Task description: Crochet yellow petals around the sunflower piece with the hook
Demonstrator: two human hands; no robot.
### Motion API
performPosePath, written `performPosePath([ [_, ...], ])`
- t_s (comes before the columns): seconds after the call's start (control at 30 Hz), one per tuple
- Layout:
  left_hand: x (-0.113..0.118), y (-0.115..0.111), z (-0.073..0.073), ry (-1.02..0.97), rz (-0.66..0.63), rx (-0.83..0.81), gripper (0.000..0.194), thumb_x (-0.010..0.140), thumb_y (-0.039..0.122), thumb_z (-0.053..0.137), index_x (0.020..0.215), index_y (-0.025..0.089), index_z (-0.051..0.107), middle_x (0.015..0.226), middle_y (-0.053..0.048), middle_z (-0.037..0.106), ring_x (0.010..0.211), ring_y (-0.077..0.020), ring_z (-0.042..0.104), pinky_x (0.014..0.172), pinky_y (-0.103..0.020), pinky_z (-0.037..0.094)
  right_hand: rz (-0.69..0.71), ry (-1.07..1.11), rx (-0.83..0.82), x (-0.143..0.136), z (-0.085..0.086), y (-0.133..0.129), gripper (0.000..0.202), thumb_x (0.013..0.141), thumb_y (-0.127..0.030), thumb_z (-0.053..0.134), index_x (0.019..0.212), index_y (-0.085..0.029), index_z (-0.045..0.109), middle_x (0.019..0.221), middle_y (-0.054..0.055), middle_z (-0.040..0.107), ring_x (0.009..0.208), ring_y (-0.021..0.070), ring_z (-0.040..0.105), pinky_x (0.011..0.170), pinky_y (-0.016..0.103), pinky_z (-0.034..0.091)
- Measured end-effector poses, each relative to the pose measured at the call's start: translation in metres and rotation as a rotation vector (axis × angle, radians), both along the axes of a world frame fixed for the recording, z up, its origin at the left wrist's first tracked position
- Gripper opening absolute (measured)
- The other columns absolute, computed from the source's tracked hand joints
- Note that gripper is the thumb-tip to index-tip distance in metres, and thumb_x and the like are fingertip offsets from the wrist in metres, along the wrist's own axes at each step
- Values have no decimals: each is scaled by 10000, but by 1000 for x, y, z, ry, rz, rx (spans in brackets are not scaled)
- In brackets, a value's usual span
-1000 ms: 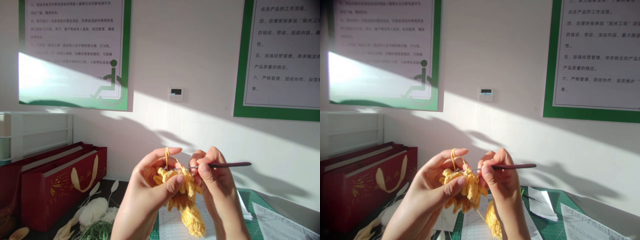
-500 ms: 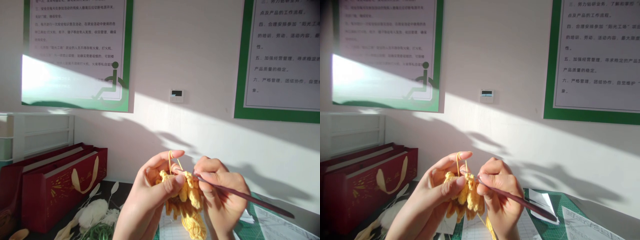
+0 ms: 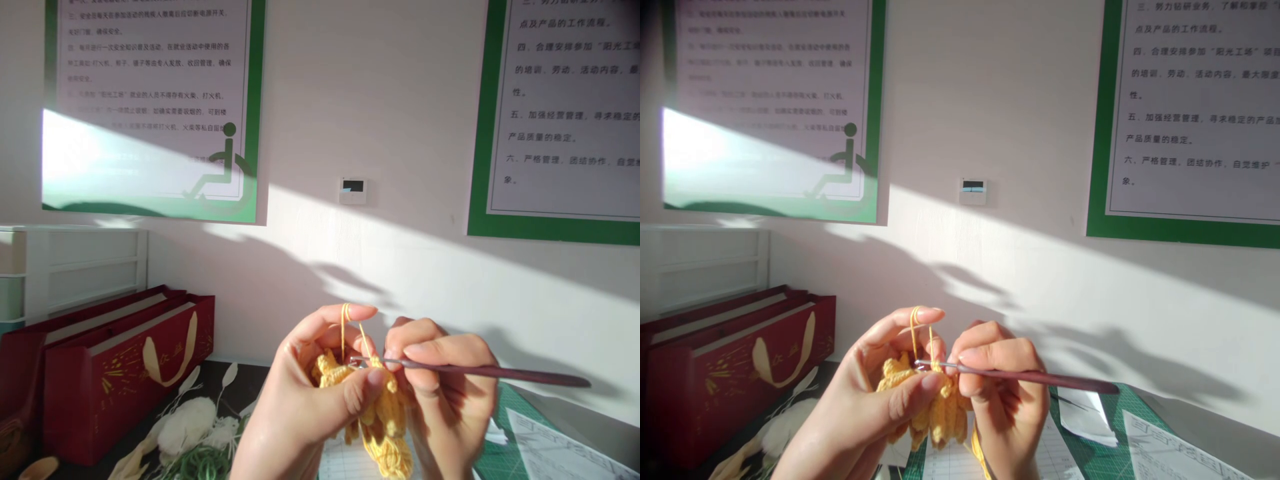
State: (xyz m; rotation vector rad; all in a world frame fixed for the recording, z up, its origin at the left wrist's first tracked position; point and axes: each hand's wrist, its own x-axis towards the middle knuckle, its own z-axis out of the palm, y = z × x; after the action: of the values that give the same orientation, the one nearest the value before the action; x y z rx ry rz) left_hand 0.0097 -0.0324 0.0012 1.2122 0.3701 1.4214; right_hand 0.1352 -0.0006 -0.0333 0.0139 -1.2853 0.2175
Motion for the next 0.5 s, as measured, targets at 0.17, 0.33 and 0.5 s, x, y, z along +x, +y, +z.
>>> performPosePath([
  [0.17,-3,2,0,7,-37,4,379,650,205,942,997,236,790,735,13,672,608,-84,599,555,-163,474,117,100,-178,-2,0,-6,30,1005,-276,579,986,-264,559,743,-24,646,635,112,580,521,197,458],
  [0.33,-5,4,0,-35,-155,-16,294,655,105,920,918,185,815,717,-12,717,613,-81,621,563,-145,485,222,115,-348,1,2,-12,104,1005,-322,567,921,-263,557,721,-34,629,559,90,585,499,193,471],
  [0.5,-5,4,0,-68,-199,-21,239,636,63,907,834,161,816,696,-17,734,606,-94,643,553,-149,492,373,183,-594,-2,8,-17,179,975,-392,600,863,-266,538,677,-49,572,466,65,486,399,168,348],
])
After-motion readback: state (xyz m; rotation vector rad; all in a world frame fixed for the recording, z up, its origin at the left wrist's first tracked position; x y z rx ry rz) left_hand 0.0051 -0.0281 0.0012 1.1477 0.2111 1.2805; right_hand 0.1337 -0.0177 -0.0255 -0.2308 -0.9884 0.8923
